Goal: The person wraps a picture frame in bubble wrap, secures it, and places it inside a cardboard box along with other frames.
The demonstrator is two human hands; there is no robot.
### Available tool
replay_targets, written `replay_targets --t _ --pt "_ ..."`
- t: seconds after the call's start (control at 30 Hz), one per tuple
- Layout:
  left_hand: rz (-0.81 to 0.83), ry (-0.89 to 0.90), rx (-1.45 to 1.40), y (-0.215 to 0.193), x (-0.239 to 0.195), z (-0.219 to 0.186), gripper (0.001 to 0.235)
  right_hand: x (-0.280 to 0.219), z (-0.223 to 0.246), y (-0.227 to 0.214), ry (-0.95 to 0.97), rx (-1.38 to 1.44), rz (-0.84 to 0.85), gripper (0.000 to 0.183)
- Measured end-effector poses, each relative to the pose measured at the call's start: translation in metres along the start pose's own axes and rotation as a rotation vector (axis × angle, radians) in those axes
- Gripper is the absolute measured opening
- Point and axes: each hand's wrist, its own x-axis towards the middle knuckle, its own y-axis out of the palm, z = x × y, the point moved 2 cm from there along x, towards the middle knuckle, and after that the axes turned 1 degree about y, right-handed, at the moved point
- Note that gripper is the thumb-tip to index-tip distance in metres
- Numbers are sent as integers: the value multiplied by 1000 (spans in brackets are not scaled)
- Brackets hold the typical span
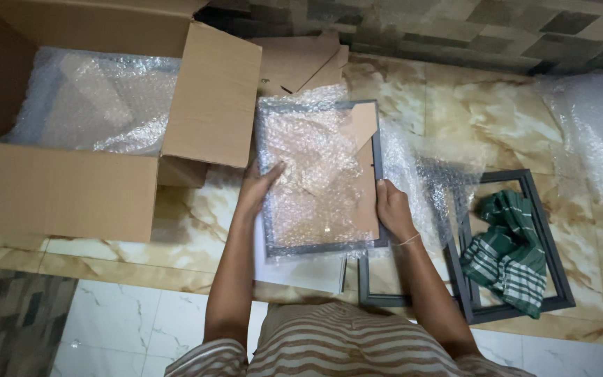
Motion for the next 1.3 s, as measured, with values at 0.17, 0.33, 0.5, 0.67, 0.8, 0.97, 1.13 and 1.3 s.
replay_targets --t 0.17,0.33,0.5,0.67,0.8,0.97,1.13,1.3 --pt "-25 26 -274 -15 28 42 90 15 -12 -3 10 -113 203 42" --pt "-26 1 -438 -32 66 94 62 42 48 -36 65 -123 322 35" --pt "20 -11 -441 -37 100 141 68 129 43 -46 -30 -248 -103 27" --pt "40 -28 -407 -35 96 131 81 184 3 -7 194 -744 288 60" --pt "85 -30 -439 -40 106 147 79 196 -8 -34 189 -604 316 39" --pt "163 44 -443 -40 125 168 74 184 -7 -126 340 -476 222 26" --pt "183 -16 -398 -21 95 124 60 149 -46 -184 266 83 159 14" --pt "274 32 -539 -14 84 111 41 144 -152 -145 267 617 -134 12"
